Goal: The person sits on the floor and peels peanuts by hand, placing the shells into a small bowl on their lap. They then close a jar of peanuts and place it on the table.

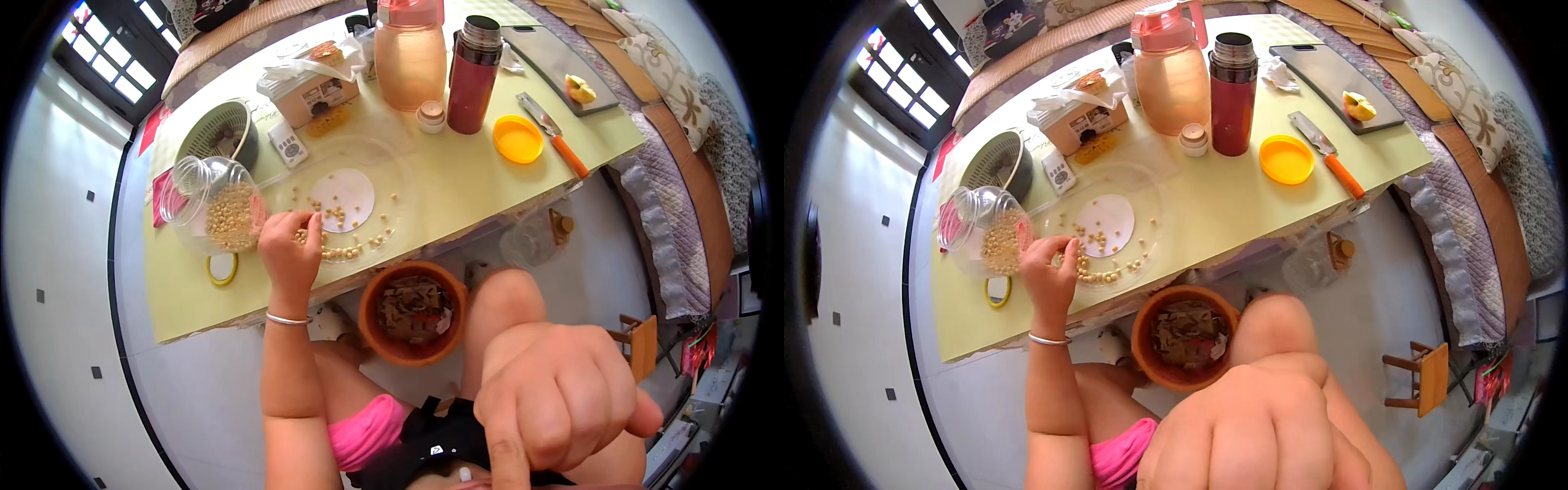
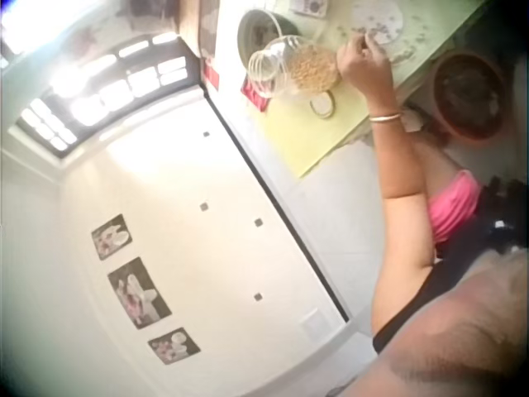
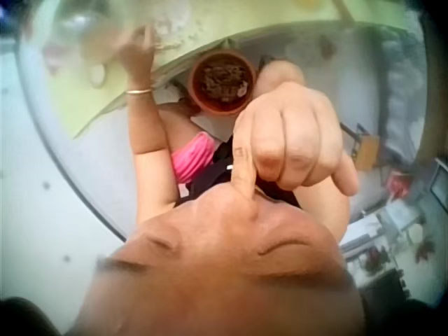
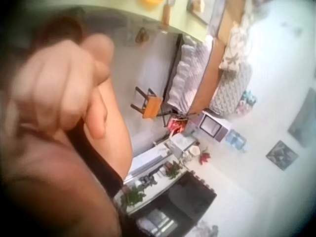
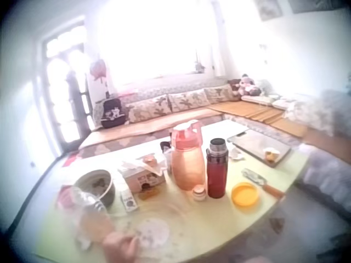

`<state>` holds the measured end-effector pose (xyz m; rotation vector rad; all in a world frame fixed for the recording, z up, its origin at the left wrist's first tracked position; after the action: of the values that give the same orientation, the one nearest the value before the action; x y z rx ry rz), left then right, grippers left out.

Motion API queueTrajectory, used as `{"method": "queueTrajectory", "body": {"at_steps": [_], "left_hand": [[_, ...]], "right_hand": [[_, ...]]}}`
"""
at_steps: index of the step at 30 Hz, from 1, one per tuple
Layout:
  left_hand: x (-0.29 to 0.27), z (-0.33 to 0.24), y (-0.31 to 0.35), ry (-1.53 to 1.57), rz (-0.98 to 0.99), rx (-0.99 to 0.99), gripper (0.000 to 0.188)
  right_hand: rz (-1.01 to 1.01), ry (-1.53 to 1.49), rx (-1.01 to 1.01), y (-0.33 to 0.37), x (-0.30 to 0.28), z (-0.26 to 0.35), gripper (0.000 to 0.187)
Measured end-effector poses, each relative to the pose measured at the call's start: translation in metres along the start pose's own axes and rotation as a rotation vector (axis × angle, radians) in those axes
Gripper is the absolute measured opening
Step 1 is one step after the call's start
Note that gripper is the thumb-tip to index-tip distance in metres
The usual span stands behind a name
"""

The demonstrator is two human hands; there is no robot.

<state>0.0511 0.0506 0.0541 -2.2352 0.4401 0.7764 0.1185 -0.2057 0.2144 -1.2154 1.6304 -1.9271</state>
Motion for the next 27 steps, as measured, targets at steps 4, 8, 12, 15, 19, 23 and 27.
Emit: {"method": "queueTrajectory", "body": {"at_steps": [4,8,12,15,19,23,27], "left_hand": [[0.003,-0.001,0.001,0.011,-0.008,0.001,0.005],[0.001,0.002,0.005,-0.006,0.009,-0.013,0.006],[0.006,-0.004,0.003,0.035,-0.015,0.015,0.006],[0.0,0.001,0.005,0.032,-0.028,0.009,0.006],[0.0,-0.005,0.002,0.019,-0.033,0.036,0.007],[-0.004,-0.002,0.001,0.023,-0.029,0.021,0.007],[-0.006,0.001,0.003,-0.007,-0.04,0.024,0.006]], "right_hand": [[-0.1,0.072,0.004,0.003,-0.002,0.002,0.047],[-0.086,0.058,-0.167,0.004,-0.005,0.006,0.047],[0.017,0.163,-0.701,0.004,-0.004,0.008,0.046],[-0.151,0.074,-0.038,0.011,-0.005,-0.001,0.046],[-0.139,0.123,-0.007,0.007,-0.003,-0.002,0.046],[-0.042,0.11,-0.002,-0.003,-0.002,-0.004,0.045],[-0.027,-0.028,0.016,0.0,-0.003,-0.004,0.044]]}}
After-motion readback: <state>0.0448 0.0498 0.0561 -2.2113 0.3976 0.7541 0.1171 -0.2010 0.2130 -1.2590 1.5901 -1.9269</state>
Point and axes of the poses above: each hand's wrist, its own y-axis away from the middle knuckle, its own x-axis out of the palm, z = x × y, the point moved 9 cm from there along -y, towards the middle knuckle, and after that the axes turned 9 degrees about -x, right-handed, at the moved point
